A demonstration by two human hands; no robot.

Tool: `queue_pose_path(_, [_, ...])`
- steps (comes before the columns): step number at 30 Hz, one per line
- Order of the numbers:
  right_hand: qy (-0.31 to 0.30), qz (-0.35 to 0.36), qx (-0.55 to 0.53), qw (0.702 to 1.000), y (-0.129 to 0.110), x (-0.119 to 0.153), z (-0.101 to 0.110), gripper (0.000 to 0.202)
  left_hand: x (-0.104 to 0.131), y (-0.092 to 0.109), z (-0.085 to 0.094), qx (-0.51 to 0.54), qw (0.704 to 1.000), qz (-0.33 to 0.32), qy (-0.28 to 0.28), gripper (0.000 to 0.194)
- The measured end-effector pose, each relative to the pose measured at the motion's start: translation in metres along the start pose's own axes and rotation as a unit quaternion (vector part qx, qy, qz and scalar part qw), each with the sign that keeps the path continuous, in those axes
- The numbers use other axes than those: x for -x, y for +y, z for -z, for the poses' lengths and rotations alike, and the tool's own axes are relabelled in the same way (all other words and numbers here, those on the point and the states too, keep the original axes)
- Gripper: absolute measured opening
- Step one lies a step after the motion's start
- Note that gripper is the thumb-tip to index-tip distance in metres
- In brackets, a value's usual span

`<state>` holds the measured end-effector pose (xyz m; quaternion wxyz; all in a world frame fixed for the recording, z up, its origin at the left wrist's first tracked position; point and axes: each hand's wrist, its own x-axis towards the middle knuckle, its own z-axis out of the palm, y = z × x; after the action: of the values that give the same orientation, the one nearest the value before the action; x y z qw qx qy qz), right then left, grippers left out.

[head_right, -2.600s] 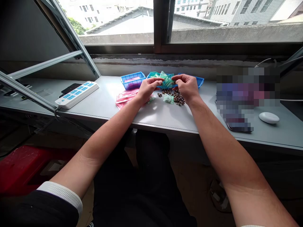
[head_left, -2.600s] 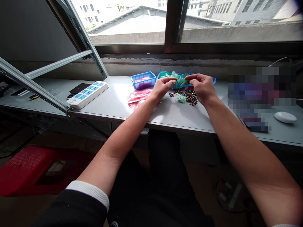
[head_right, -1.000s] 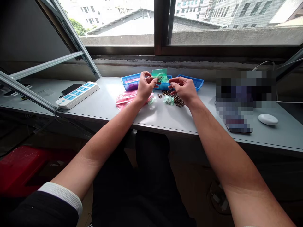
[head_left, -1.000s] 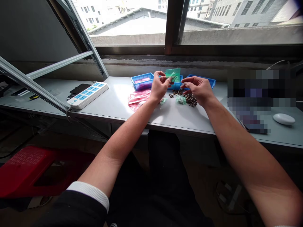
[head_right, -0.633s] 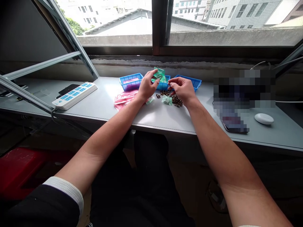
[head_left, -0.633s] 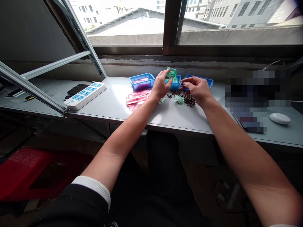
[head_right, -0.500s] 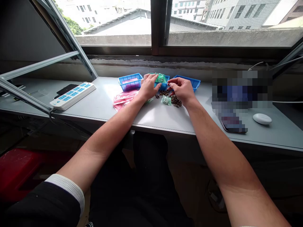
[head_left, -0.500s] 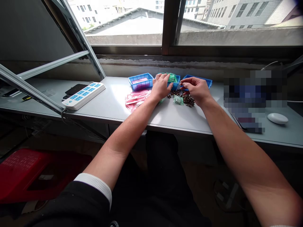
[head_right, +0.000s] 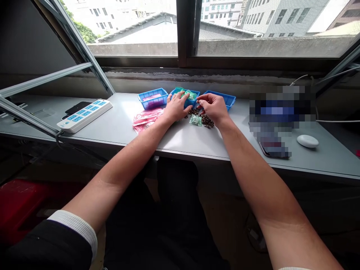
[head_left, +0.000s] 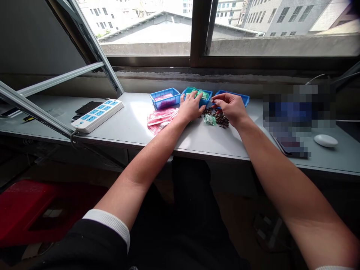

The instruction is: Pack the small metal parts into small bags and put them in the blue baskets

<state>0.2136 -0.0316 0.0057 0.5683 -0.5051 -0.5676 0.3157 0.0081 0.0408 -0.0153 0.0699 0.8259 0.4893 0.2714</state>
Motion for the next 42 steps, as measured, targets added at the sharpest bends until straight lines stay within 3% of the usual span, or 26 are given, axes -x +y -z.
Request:
queue_pose_path(5, [0.013,0.008,-0.004,1.000,0.001,-0.002,0.000,0.017,0.002,0.002,0.005,0.030,0.999,0.004,0.018,0.081])
queue_pose_path(9, [0.057,0.011,0.002,0.998,-0.001,-0.004,0.003,0.013,0.008,0.003,0.012,0.042,0.995,-0.059,0.071,0.050])
queue_pose_path(12, [0.091,0.020,0.011,0.996,-0.003,-0.005,0.005,0.011,0.016,0.000,0.017,0.083,0.982,-0.168,0.020,0.031])
queue_pose_path(15, [0.104,0.017,0.009,0.994,-0.004,-0.004,0.005,0.016,0.026,-0.002,0.023,0.120,0.960,-0.244,-0.059,0.041])
queue_pose_path(17, [0.099,0.015,0.007,0.995,-0.004,-0.004,0.005,0.018,0.032,-0.001,0.026,0.116,0.958,-0.253,-0.069,0.046])
queue_pose_path(25, [0.091,0.015,0.014,0.996,-0.003,-0.003,0.004,0.013,0.030,0.000,0.022,0.161,0.950,-0.250,-0.100,0.010])
queue_pose_path(31, [0.097,0.009,0.000,0.995,-0.001,-0.004,0.004,0.015,0.028,-0.002,0.019,0.171,0.959,-0.225,-0.018,0.029])
queue_pose_path(37, [-0.013,0.008,-0.031,0.999,-0.003,0.004,0.003,0.011,0.022,-0.003,0.010,0.238,0.961,-0.106,0.095,0.052])
queue_pose_path(42, [-0.079,0.006,-0.037,0.996,-0.005,0.009,0.002,0.026,0.015,-0.006,0.004,0.372,0.924,-0.027,0.079,0.050])
